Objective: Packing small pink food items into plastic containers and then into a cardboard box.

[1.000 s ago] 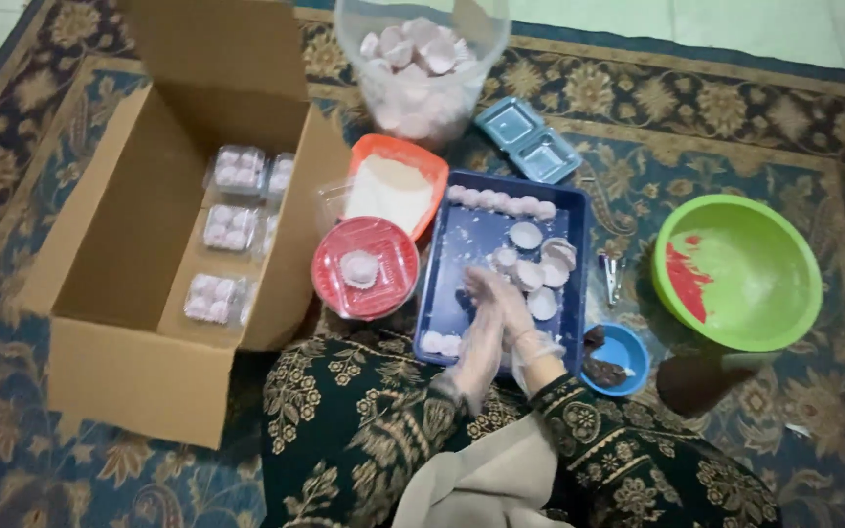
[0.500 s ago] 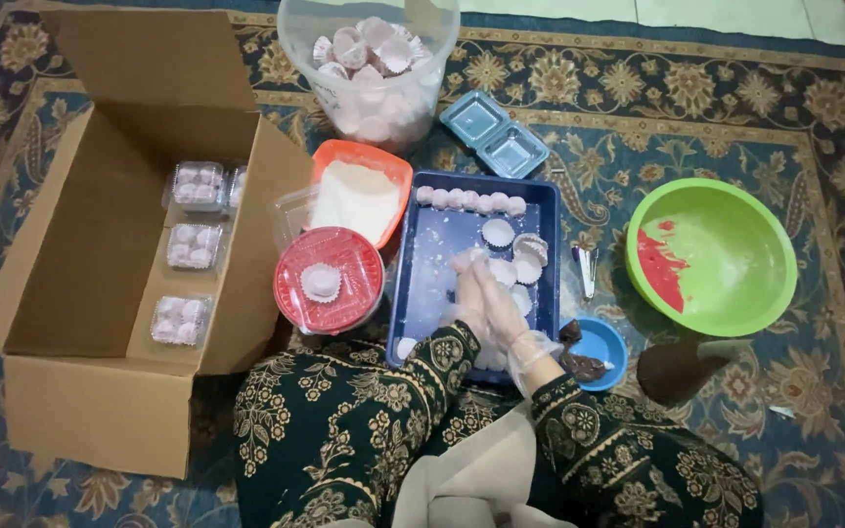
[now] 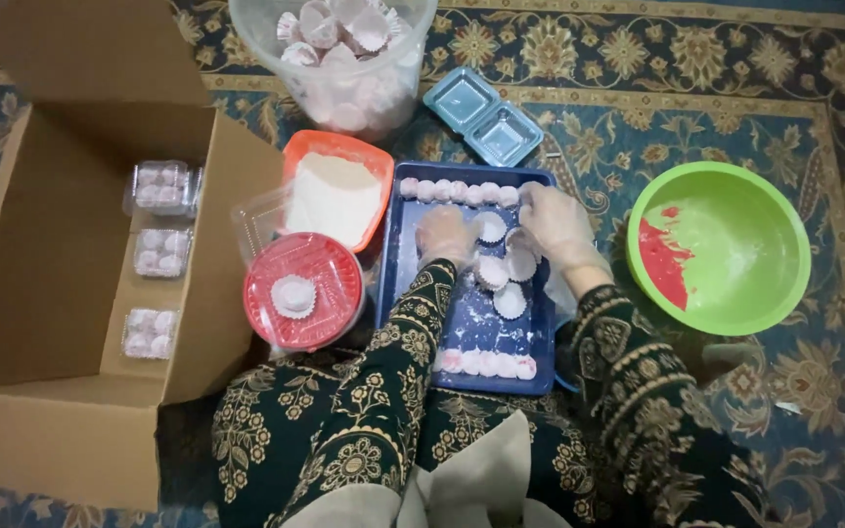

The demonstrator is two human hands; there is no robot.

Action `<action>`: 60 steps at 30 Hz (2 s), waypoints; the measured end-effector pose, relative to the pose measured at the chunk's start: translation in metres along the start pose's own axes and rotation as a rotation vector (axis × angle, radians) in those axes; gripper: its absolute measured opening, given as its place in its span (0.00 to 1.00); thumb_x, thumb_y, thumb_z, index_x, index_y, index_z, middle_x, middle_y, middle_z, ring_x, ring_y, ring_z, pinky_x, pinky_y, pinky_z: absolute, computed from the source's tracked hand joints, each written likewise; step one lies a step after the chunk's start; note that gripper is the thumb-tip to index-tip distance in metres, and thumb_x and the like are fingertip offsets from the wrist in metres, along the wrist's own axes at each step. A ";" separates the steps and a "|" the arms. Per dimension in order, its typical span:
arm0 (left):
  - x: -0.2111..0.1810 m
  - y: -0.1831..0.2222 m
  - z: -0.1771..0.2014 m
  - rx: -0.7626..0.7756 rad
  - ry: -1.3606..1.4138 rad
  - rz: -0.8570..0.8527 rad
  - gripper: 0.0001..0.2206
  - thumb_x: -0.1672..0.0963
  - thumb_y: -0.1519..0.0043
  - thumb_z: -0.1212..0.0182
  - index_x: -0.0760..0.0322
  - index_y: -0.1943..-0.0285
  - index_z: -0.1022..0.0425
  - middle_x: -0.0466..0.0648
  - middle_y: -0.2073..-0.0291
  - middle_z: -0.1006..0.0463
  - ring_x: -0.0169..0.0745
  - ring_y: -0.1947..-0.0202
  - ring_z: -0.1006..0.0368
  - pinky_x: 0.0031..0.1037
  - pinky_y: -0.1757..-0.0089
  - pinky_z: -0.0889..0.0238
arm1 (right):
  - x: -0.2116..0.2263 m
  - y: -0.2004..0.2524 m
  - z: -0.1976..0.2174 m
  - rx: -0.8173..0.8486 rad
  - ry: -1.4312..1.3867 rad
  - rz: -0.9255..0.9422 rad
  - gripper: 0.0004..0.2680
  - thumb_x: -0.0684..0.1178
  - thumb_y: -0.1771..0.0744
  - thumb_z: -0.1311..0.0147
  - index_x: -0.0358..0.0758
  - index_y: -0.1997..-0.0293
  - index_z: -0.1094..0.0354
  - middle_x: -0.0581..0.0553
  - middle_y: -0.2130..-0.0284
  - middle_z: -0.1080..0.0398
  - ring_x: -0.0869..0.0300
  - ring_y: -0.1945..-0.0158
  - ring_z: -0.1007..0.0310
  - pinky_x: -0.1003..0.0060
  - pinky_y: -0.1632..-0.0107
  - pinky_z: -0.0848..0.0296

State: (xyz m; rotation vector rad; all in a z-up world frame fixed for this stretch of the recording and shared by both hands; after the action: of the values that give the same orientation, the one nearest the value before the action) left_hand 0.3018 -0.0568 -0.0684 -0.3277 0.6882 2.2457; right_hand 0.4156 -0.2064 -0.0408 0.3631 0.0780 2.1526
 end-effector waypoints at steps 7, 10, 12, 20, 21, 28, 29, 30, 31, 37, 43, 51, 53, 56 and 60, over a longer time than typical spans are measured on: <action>0.013 -0.037 -0.046 -0.018 0.016 -0.022 0.16 0.47 0.43 0.34 0.60 0.60 0.15 0.55 0.63 0.16 0.58 0.55 0.19 0.46 0.57 0.23 | -0.012 -0.048 -0.051 -0.057 0.128 0.097 0.04 0.52 0.34 0.46 0.50 0.61 0.27 0.49 0.70 0.25 0.53 0.59 0.19 0.58 0.57 0.20; 0.010 -0.032 -0.024 0.005 0.183 -0.014 0.13 0.49 0.43 0.36 0.60 0.60 0.16 0.53 0.65 0.16 0.57 0.54 0.19 0.48 0.55 0.24 | 0.004 -0.046 -0.034 -0.107 0.177 0.127 0.06 0.52 0.37 0.45 0.44 0.65 0.25 0.42 0.72 0.24 0.49 0.62 0.19 0.56 0.59 0.19; 0.006 -0.012 -0.008 0.036 0.468 0.079 0.18 0.53 0.36 0.55 0.65 0.60 0.17 0.56 0.66 0.16 0.58 0.52 0.20 0.48 0.51 0.28 | 0.009 -0.041 -0.028 -0.120 0.174 0.140 0.09 0.52 0.37 0.46 0.38 0.67 0.25 0.38 0.74 0.23 0.47 0.63 0.19 0.55 0.60 0.19; 0.005 0.035 0.012 -0.006 1.008 0.143 0.22 0.57 0.47 0.48 0.62 0.43 0.22 0.62 0.45 0.24 0.60 0.41 0.29 0.44 0.43 0.34 | 0.018 -0.040 -0.040 -0.112 0.197 0.034 0.10 0.52 0.38 0.46 0.37 0.70 0.22 0.39 0.76 0.23 0.48 0.67 0.18 0.55 0.63 0.19; -0.014 0.068 0.041 -0.021 1.113 0.105 0.24 0.60 0.48 0.51 0.62 0.42 0.20 0.66 0.38 0.28 0.65 0.33 0.35 0.45 0.40 0.36 | 0.016 -0.043 -0.046 -0.098 0.200 0.048 0.08 0.49 0.38 0.46 0.37 0.68 0.21 0.39 0.74 0.22 0.48 0.66 0.18 0.55 0.63 0.19; 0.015 0.051 -0.004 0.028 1.472 0.281 0.21 0.60 0.42 0.53 0.61 0.41 0.21 0.59 0.40 0.28 0.62 0.40 0.32 0.49 0.54 0.22 | 0.030 0.002 0.021 -0.114 -0.026 0.060 0.11 0.55 0.38 0.45 0.41 0.63 0.23 0.39 0.71 0.22 0.44 0.62 0.19 0.53 0.59 0.20; 0.015 0.054 -0.004 0.021 1.534 0.306 0.21 0.60 0.41 0.53 0.64 0.39 0.24 0.61 0.39 0.32 0.65 0.40 0.33 0.50 0.55 0.22 | 0.043 0.021 0.041 -0.087 -0.116 0.074 0.12 0.56 0.37 0.46 0.42 0.59 0.23 0.38 0.67 0.22 0.42 0.57 0.20 0.50 0.55 0.22; 0.014 0.056 -0.003 0.014 1.597 0.328 0.21 0.60 0.41 0.54 0.68 0.38 0.26 0.62 0.37 0.36 0.69 0.39 0.34 0.51 0.57 0.21 | 0.056 0.039 0.063 -0.063 -0.207 0.090 0.13 0.57 0.36 0.47 0.44 0.56 0.24 0.36 0.63 0.22 0.41 0.53 0.22 0.46 0.51 0.23; 0.016 0.055 -0.010 0.016 1.600 0.321 0.21 0.60 0.41 0.54 0.68 0.38 0.26 0.62 0.37 0.36 0.69 0.39 0.34 0.51 0.57 0.21 | 0.059 0.045 0.064 -0.069 -0.203 0.089 0.13 0.57 0.36 0.47 0.44 0.56 0.24 0.36 0.63 0.22 0.41 0.53 0.22 0.46 0.51 0.23; 0.025 0.063 -0.038 0.090 1.788 0.305 0.19 0.51 0.39 0.42 0.69 0.45 0.25 0.62 0.48 0.26 0.59 0.52 0.25 0.53 0.59 0.20 | 0.087 0.084 0.053 -0.002 -0.148 0.298 0.14 0.58 0.38 0.43 0.47 0.51 0.24 0.39 0.60 0.23 0.43 0.51 0.22 0.45 0.49 0.23; 0.011 0.152 0.024 0.069 1.919 0.445 0.24 0.45 0.33 0.48 0.69 0.43 0.27 0.56 0.49 0.26 0.47 0.53 0.28 0.38 0.60 0.26 | 0.095 0.098 0.007 -0.158 0.166 0.358 0.08 0.57 0.35 0.50 0.57 0.58 0.24 0.51 0.67 0.25 0.54 0.61 0.20 0.56 0.56 0.22; 0.067 0.093 -0.049 0.232 1.871 0.283 0.35 0.36 0.35 0.50 0.66 0.39 0.31 0.61 0.47 0.25 0.59 0.49 0.24 0.52 0.53 0.22 | 0.070 0.112 0.029 -0.076 -0.053 0.149 0.10 0.58 0.32 0.51 0.55 0.50 0.26 0.45 0.61 0.21 0.48 0.54 0.19 0.50 0.51 0.21; 0.072 0.101 -0.042 0.244 1.862 0.276 0.35 0.36 0.34 0.53 0.67 0.37 0.31 0.61 0.45 0.26 0.59 0.47 0.26 0.51 0.51 0.24 | 0.068 0.115 0.016 -0.030 -0.046 0.121 0.09 0.56 0.31 0.53 0.58 0.50 0.26 0.47 0.60 0.21 0.47 0.53 0.19 0.50 0.50 0.21; 0.072 0.113 -0.032 0.277 1.858 0.266 0.36 0.37 0.34 0.52 0.68 0.33 0.33 0.62 0.40 0.28 0.62 0.43 0.28 0.51 0.48 0.27 | 0.068 0.117 -0.006 0.024 -0.256 0.245 0.11 0.53 0.32 0.54 0.56 0.46 0.28 0.43 0.57 0.21 0.44 0.50 0.21 0.48 0.47 0.23; 0.074 0.133 -0.013 0.345 1.879 0.233 0.33 0.37 0.35 0.48 0.66 0.38 0.33 0.56 0.48 0.29 0.53 0.50 0.30 0.42 0.55 0.28 | 0.129 0.170 0.066 0.178 -0.483 0.382 0.23 0.63 0.36 0.44 0.43 0.37 0.33 0.33 0.45 0.26 0.39 0.41 0.27 0.44 0.39 0.29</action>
State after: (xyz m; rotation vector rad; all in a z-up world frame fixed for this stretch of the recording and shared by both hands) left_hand 0.1539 -0.0968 -0.0609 -2.2832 1.9607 1.3049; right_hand 0.2304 -0.2037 0.0842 1.0627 -0.0816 2.3720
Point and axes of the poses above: each hand's wrist, its own y-axis away from the middle knuckle, its own z-axis out of the back of the hand, x = y × z, the point moved 3 cm from there along -y, towards the middle knuckle
